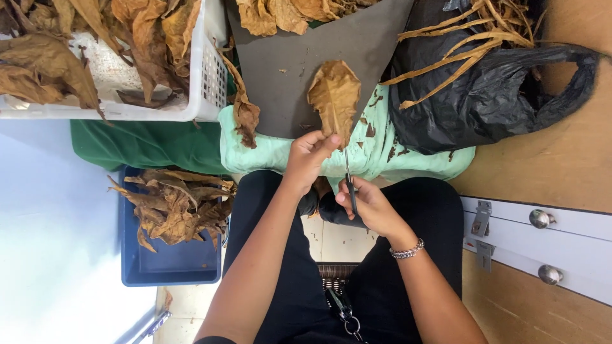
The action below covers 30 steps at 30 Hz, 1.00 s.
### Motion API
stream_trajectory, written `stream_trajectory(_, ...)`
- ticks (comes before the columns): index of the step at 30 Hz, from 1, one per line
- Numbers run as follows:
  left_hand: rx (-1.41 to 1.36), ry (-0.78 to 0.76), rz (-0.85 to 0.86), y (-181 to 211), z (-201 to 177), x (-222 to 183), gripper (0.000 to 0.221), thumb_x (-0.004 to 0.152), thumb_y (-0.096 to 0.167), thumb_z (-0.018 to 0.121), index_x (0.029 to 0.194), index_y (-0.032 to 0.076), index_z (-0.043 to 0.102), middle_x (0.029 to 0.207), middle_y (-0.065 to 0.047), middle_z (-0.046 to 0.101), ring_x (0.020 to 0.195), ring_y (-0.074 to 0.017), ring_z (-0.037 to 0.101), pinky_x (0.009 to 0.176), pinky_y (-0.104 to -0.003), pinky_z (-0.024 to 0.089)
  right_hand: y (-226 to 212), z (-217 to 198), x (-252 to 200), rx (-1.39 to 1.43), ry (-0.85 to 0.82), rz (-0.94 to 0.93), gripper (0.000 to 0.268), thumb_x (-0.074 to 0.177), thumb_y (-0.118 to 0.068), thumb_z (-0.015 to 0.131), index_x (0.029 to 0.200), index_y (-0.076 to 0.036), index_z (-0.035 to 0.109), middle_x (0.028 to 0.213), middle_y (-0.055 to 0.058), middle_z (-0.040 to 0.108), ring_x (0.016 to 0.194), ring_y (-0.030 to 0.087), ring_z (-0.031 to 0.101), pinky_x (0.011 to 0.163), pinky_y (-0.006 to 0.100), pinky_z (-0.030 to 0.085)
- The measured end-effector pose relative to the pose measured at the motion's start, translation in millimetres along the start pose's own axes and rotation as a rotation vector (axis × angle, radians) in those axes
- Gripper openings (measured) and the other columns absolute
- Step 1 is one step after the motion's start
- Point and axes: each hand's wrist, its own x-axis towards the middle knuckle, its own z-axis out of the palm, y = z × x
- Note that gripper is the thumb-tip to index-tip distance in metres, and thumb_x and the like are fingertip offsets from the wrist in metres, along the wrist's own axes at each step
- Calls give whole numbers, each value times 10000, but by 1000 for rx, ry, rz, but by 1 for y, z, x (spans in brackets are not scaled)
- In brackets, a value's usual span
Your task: Using scissors to remove the central stems from dried tobacco leaves.
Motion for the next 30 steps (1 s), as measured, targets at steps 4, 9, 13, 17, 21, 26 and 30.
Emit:
stream_trajectory(4, 21, -29, 16, 26, 12, -10, 185, 919, 302, 809, 879, 136, 738, 652, 49, 585, 689, 9, 532, 709, -155, 435, -2, -3, 4, -21, -4, -24, 218, 911, -155, 758, 854, -7, 609, 593, 71, 545, 562, 163, 604, 540, 280, 527)
stream_trajectory(9, 28, -78, 12, 1, 3, -1, 222, 981, 281, 748, 1065, 76, 759, 782, 53, 624, 818, -13, 569, 825, -210, 481, -3, -4, 1, 4, -34, -20, 236, 895, -164, 776, 851, -25, 591, 631, 56, 549, 599, 150, 597, 534, 275, 534)
stream_trajectory(13, 37, -57, -4, -41, -13, 13, 211, 971, 312, 763, 1024, 108, 766, 761, 51, 635, 807, -19, 576, 829, -208, 475, -2, -7, 0, -39, -65, -12, 230, 892, -167, 774, 858, -21, 599, 613, 44, 526, 563, 138, 576, 532, 260, 514)
stream_trajectory(17, 22, -39, 4, -28, -11, 9, 227, 976, 320, 756, 1026, 99, 763, 775, 42, 625, 821, -35, 571, 847, -234, 481, -2, -8, -3, -71, -55, 12, 218, 883, -146, 775, 872, -18, 599, 596, 37, 528, 535, 138, 580, 526, 250, 485)
stream_trajectory(21, 0, -25, 1, -17, -9, 6, 213, 983, 328, 745, 972, 115, 752, 729, 33, 580, 809, -32, 530, 847, -235, 458, -12, -7, -4, -129, -68, 27, 234, 879, -162, 775, 863, 2, 609, 572, 64, 511, 498, 164, 566, 507, 270, 473)
stream_trajectory(26, 10, -39, 22, 13, 11, -7, 194, 930, 297, 801, 946, 113, 740, 733, 36, 603, 793, -47, 596, 813, -222, 482, -3, -8, 0, -77, -76, -13, 213, 912, -160, 742, 882, -10, 593, 533, 52, 516, 473, 135, 564, 516, 231, 440)
stream_trajectory(30, 20, -23, -19, 9, 6, -4, 223, 951, 344, 773, 928, 127, 730, 725, 50, 598, 794, -15, 559, 831, -228, 477, -1, -6, 1, -46, -80, -30, 227, 921, -176, 731, 890, -8, 581, 523, 52, 518, 458, 131, 547, 509, 230, 434)
